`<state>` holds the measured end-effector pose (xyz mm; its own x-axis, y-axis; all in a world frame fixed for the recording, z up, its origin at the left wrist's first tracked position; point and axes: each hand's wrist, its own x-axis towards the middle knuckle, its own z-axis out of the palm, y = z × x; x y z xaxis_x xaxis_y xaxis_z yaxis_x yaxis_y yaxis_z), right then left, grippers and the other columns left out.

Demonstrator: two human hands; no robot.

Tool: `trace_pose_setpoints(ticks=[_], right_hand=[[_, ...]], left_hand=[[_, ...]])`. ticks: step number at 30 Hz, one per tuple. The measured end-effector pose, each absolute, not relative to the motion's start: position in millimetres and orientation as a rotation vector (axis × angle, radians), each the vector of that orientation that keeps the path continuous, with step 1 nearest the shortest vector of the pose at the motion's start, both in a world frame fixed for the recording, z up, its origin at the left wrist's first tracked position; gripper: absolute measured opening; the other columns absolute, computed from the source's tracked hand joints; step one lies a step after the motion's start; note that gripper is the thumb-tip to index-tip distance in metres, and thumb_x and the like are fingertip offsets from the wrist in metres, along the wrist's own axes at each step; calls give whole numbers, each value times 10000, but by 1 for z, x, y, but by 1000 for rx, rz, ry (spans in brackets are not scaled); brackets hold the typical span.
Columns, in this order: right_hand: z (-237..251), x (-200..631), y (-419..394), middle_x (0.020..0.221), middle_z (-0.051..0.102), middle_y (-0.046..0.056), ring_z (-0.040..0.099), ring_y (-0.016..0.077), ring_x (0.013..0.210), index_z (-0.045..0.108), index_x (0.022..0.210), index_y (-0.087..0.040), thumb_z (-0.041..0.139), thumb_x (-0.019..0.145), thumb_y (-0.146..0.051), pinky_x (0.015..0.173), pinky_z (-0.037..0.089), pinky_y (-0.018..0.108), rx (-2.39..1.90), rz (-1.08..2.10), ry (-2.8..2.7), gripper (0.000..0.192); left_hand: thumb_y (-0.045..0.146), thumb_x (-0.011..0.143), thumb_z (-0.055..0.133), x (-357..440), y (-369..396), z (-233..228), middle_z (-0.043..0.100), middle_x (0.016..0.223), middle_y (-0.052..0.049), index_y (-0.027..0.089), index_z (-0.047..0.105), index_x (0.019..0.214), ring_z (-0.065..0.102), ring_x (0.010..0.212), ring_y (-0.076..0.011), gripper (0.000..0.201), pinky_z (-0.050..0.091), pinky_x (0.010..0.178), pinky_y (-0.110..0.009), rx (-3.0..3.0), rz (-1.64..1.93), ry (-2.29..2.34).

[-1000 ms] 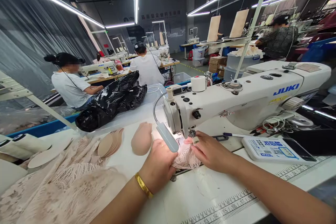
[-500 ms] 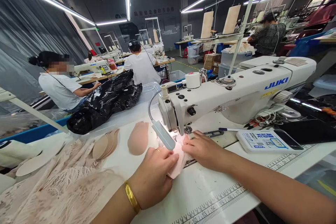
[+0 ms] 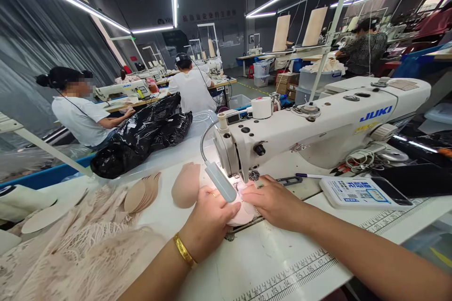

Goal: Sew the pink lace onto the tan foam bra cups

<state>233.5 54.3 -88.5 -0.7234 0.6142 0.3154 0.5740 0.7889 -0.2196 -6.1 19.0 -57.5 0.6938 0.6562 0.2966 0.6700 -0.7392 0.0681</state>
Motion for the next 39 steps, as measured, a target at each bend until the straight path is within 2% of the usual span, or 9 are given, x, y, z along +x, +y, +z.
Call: trace_pose_setpoints(ticks=[3, 6, 10, 18, 21, 23, 26, 33, 39], right_hand=[[-89, 233, 56, 926, 729, 59, 497, 258, 980, 692, 971, -210, 486, 881, -9, 854, 382, 363, -954, 167, -2598, 302], [-89, 233, 57, 1037, 740, 57, 481, 284, 1103, 690, 1046, -211, 506, 870, -14, 903, 396, 384, -974, 206, -2593, 322], [-91, 232, 58, 1167, 741, 67, 478, 303, 1133, 687, 1196, -201, 511, 860, -23, 942, 415, 421, -999, 248, -2578, 420], [-93, 231, 61, 1066, 725, 126, 480, 335, 1184, 637, 1359, -161, 504, 870, -32, 949, 448, 450, -1043, 279, -2557, 523], [-91, 234, 60, 971, 700, 94, 502, 316, 1123, 677, 1248, -183, 509, 840, 0, 923, 457, 434, -992, 301, -2516, 477], [-89, 236, 59, 925, 669, 82, 517, 292, 1038, 695, 1020, -182, 501, 838, 7, 875, 468, 410, -929, 300, -2471, 327], [-87, 238, 58, 866, 605, 85, 510, 252, 885, 560, 756, -184, 457, 879, -9, 780, 474, 384, -881, 246, -2362, 237], [-80, 236, 58, 850, 568, 82, 507, 266, 862, 556, 931, -170, 386, 953, -41, 776, 489, 427, -931, 295, -2306, 215], [-76, 237, 56, 918, 605, 110, 524, 282, 915, 560, 939, -175, 384, 962, -63, 824, 491, 449, -946, 335, -2315, 210]], left_hand=[[-76, 686, 483, -6, 24, -61, 712, 854, 7, 226, 636, 966, 600, 798, -200, 440, 298, 861, -406, -2841, -555, -1042], [-79, 688, 472, -5, 27, -61, 663, 754, 28, 201, 596, 846, 552, 713, -168, 345, 291, 856, -396, -2819, -553, -1052], [-51, 673, 492, -4, 27, -58, 629, 725, 29, 193, 562, 789, 540, 711, -167, 279, 298, 871, -402, -2788, -488, -1124], [-66, 678, 509, -1, 25, -63, 686, 794, 24, 201, 590, 835, 604, 791, -200, 320, 323, 902, -438, -2735, -519, -1158], [-64, 673, 513, -1, 25, -64, 676, 775, 28, 204, 593, 835, 595, 761, -195, 322, 332, 898, -448, -2740, -511, -1175], [-60, 672, 515, -1, 25, -64, 676, 782, 27, 210, 607, 864, 590, 742, -193, 344, 340, 887, -453, -2749, -487, -1192], [-60, 666, 514, -1, 26, -63, 704, 826, 16, 220, 621, 929, 623, 782, -216, 399, 349, 899, -477, -2765, -475, -1198], [-45, 712, 501, 0, 25, -63, 733, 881, -4, 227, 630, 926, 666, 836, -221, 369, 360, 931, -475, -2762, -488, -1215], [-58, 701, 489, 1, 22, -61, 727, 824, -11, 212, 624, 886, 680, 834, -228, 354, 371, 927, -476, -2757, -454, -1230]])
